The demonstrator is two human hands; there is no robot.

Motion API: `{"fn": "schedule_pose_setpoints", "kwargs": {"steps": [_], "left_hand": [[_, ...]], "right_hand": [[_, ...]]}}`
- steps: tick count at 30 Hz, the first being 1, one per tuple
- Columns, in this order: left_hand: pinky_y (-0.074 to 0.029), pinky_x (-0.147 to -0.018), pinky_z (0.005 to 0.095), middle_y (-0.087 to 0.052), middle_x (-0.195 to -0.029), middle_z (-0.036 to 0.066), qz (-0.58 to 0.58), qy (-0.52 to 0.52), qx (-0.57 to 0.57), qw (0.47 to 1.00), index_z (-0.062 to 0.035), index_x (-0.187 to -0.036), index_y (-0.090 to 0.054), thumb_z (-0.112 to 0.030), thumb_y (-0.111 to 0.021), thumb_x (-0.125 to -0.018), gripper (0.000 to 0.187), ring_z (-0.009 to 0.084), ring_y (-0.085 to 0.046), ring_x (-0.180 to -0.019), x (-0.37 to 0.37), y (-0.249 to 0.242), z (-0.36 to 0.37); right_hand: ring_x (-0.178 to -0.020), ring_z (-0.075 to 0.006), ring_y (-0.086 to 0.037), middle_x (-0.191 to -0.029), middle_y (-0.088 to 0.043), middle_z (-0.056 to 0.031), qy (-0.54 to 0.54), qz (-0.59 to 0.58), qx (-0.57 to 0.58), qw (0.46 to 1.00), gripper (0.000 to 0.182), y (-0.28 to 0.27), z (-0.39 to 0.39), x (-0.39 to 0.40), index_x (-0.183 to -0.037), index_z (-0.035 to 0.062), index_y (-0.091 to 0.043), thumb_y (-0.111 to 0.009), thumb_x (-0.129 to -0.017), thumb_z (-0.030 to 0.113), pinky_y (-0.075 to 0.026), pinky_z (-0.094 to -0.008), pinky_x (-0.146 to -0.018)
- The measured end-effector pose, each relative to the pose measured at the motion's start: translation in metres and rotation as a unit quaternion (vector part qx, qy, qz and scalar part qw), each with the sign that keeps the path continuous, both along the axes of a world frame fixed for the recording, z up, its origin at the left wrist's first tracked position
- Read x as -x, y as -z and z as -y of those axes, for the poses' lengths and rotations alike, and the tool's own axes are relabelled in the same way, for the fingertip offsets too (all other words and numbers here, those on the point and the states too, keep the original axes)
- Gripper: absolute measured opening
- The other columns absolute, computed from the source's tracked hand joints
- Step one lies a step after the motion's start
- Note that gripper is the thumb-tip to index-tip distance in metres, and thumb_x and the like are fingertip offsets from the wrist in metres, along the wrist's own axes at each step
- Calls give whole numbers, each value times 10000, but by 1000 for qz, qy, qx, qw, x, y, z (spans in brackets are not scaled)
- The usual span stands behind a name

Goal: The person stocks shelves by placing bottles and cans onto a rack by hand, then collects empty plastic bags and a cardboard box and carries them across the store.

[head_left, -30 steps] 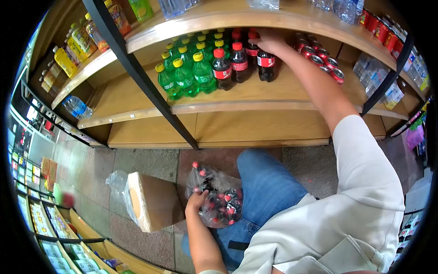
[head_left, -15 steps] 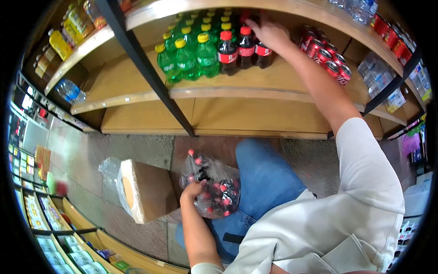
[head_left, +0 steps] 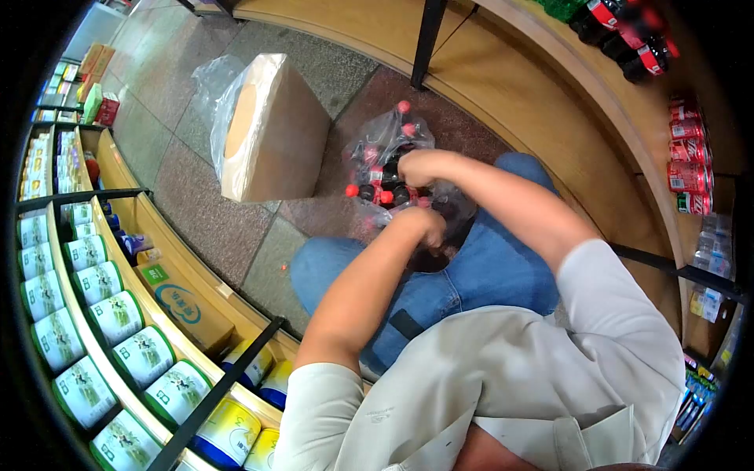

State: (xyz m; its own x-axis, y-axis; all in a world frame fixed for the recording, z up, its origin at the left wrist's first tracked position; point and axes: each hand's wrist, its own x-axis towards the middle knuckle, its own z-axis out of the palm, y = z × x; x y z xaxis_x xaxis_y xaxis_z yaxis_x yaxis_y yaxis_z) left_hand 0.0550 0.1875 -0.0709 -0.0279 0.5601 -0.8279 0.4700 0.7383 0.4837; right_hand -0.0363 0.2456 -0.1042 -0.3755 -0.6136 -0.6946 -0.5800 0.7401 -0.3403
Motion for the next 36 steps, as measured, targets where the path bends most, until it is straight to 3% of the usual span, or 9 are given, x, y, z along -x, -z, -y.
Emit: {"fn": "schedule_pose_setpoints", "kwargs": {"steps": [3, 7, 15, 17, 20, 23, 28, 31, 36], "left_hand": [[-505, -899, 423, -693, -1116, 200, -22, -37, -57, 997, -1, -1056, -722, -433, -756, -758, 526, 345, -659, -1035, -9, 13, 8], [-496, -915, 425, -679, -1158, 200, -12, -5, -70, 997, 0, -1041, -732, -448, -743, -781, 518, 351, -644, -1059, -17, 13, 11], [-523, -810, 441, -725, -994, 165, -120, -243, -93, 958, -73, -1095, -715, -384, -679, -826, 413, 279, -693, -904, 42, 37, 103], [-503, -875, 458, -672, -993, 291, -282, -495, -44, 820, 10, -1039, -690, -377, -655, -828, 442, 385, -659, -989, 48, 49, 121], [-473, -979, 475, -607, -1124, 358, -306, -523, 79, 791, 60, -1181, -607, -343, -573, -878, 506, 491, -561, -1149, 50, 83, 127], [-496, -964, 436, -635, -1166, 294, -274, -490, 109, 820, 78, -1051, -687, -236, -584, -836, 395, 373, -624, -1133, 49, 102, 117], [-515, -934, 423, -658, -1152, 251, -257, -408, 150, 863, 1, -1072, -713, -274, -674, -795, 392, 368, -640, -1107, 60, 145, 125], [-527, -913, 419, -675, -1144, 214, -203, -340, 182, 900, -25, -1055, -725, -333, -788, -695, 478, 360, -650, -1089, 72, 199, 138], [-545, -887, 403, -696, -1124, 174, -273, -327, 159, 891, -38, -1045, -728, -332, -821, -666, 489, 341, -667, -1058, 67, 112, 95]], "right_hand": [[-1088, -383, -644, -1166, -650, -249, 80, -25, -46, 995, 491, 95, 35, -15, -1181, -55, -622, -693, -726, 115, -541, -435, -868], [-1237, -474, -508, -1444, -338, -318, 124, -18, -78, 989, 771, 84, 51, -36, -1376, -33, -380, -732, -718, 162, -478, -487, -972], [-1214, -336, -512, -1254, -631, -58, -33, -107, -53, 992, 350, 155, 28, -64, -1192, 207, -672, -568, -911, 389, -497, -517, -892], [-1194, -353, -523, -1193, -621, -58, -24, -168, 25, 985, 235, 115, 6, -80, -1104, 291, -689, -557, -915, 338, -512, -536, -862], [-1053, -341, -636, -1083, -682, -87, 32, -119, 33, 992, 274, 105, 4, -60, -1079, 207, -704, -651, -811, 225, -539, -472, -846], [-994, -383, -664, -1036, -696, -171, 237, -55, 131, 961, 387, 103, 3, -22, -1084, 103, -679, -718, -702, 146, -534, -448, -842], [-1033, -386, -623, -1066, -643, -188, 331, -114, 362, 864, 423, -164, -89, -32, -1170, 87, -541, -723, -847, 290, -487, -477, -881], [-975, -170, -553, -1043, -578, -50, 415, -228, 500, 725, 446, -258, -168, -52, -1158, 35, -524, -761, -839, 239, -477, -343, -894], [-1101, -363, -582, -1183, -587, -199, 473, -547, 313, 616, 601, -320, -260, -18, -1268, 9, -488, -690, -875, 415, -461, -415, -965]]}}
